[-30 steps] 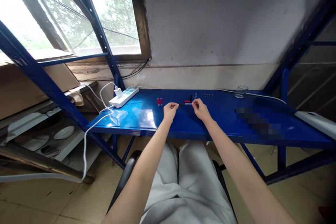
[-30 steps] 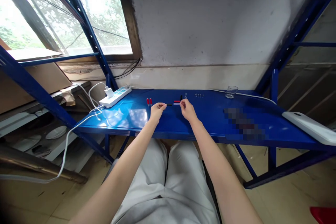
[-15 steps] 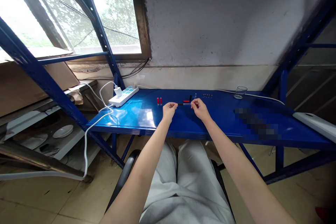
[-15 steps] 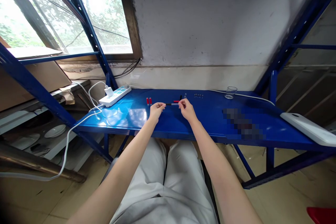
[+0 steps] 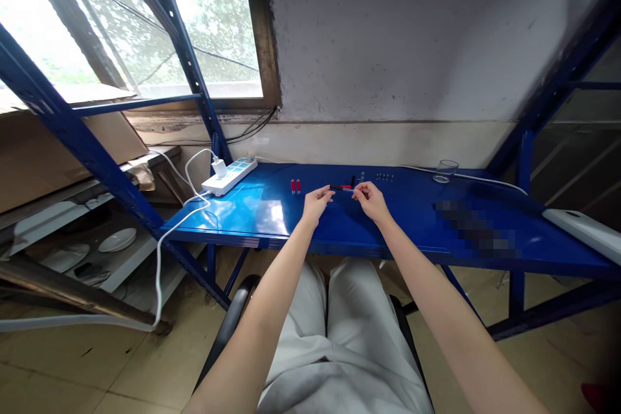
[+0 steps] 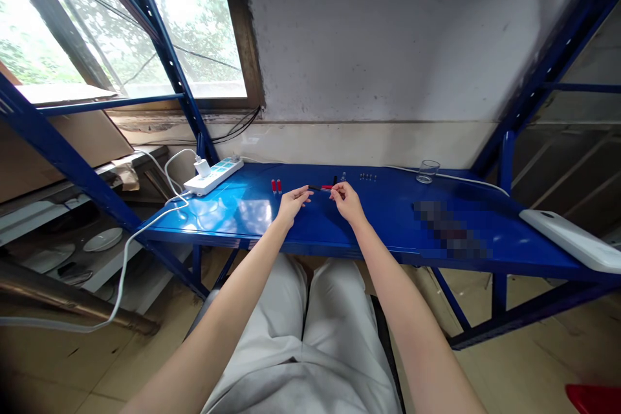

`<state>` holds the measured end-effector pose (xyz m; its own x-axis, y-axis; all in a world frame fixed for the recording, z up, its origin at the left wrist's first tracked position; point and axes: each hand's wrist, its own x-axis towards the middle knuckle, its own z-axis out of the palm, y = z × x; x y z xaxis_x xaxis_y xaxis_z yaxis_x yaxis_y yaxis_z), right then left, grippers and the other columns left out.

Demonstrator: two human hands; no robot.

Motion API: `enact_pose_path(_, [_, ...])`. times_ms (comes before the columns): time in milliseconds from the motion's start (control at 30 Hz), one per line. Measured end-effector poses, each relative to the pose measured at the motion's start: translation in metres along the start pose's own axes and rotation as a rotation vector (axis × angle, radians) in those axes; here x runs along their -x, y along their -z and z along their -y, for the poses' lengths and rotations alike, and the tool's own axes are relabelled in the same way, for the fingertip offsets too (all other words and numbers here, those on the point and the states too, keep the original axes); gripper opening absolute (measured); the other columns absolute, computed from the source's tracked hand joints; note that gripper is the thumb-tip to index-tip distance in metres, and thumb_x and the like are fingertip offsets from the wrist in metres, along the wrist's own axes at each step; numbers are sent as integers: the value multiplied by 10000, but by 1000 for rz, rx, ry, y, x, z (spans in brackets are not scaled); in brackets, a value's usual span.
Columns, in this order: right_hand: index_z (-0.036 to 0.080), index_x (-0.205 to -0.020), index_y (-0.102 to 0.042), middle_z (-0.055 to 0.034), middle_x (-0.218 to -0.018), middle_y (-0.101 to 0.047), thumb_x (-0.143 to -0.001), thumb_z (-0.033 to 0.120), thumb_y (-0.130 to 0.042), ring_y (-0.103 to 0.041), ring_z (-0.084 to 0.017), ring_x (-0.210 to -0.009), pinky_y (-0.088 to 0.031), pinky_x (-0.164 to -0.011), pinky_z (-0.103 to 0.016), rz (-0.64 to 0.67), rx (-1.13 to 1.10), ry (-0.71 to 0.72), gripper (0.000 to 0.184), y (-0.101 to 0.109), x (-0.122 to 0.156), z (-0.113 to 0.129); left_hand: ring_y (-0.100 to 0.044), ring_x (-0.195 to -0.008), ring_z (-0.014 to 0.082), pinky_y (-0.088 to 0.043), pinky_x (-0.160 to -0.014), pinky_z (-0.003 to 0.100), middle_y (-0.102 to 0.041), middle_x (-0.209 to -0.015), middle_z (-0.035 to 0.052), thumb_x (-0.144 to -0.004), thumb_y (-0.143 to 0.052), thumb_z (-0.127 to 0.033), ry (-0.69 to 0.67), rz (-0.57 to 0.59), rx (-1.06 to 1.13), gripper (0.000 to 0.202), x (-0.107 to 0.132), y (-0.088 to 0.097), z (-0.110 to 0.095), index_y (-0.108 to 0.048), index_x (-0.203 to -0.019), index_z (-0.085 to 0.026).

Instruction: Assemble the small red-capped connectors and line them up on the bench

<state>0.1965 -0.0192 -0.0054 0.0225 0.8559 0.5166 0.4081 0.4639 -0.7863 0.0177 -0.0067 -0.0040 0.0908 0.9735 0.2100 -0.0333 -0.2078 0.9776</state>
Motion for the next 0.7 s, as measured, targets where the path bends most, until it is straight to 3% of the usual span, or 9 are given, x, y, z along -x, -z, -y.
enact_pose_path(333, [198,-866,-474,-49,-780,-619,-802,477,-458,-607,-176,-755,-472,-754,-359,26,-11,-6,286,0,0,-3,-613,-761,155,-466,-750,314,-679,-990,100,-733,-620,-277,-39,127,0,326,5,-5,-6,-666,-1032,-154])
enact_pose_path(700, [202,-968,-489,-58,-816,-660,-813,356,-464,-626,-187,-762,-469,-737,-351,95,149,24,220,-4,1,-6,-592,-784,122,-470,-783,290,-644,-1090,74,-750,-586,-221,-146,182,-134,509,-1,-8,7,-502,-1251,-191])
